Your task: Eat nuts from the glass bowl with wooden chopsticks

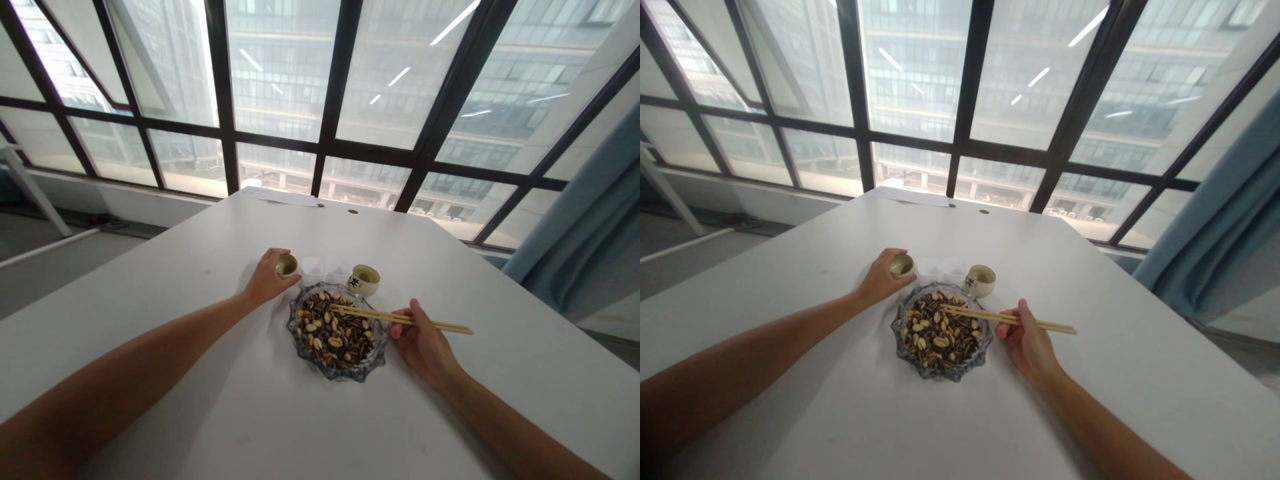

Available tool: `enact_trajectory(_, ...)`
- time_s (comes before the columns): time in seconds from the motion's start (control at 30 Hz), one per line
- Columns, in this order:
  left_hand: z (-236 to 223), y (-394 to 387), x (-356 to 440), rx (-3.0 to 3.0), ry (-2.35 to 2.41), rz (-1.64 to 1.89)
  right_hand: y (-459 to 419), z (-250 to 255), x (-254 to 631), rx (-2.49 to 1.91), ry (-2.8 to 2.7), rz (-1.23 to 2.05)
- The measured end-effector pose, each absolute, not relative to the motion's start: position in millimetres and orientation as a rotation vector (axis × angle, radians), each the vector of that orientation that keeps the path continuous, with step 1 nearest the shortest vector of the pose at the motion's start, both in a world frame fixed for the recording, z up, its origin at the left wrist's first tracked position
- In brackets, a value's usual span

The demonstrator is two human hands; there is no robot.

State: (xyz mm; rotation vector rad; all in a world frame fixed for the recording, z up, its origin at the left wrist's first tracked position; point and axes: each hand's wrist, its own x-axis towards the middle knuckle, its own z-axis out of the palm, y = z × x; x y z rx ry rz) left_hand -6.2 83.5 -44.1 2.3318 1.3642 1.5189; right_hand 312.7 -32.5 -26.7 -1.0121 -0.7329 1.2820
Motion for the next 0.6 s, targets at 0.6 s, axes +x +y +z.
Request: enact_trajectory(0.6, -24, 66, 1, 2.615, 1.448, 1.292, -31, -31, 316, -0.994, -0.705, 1.29)
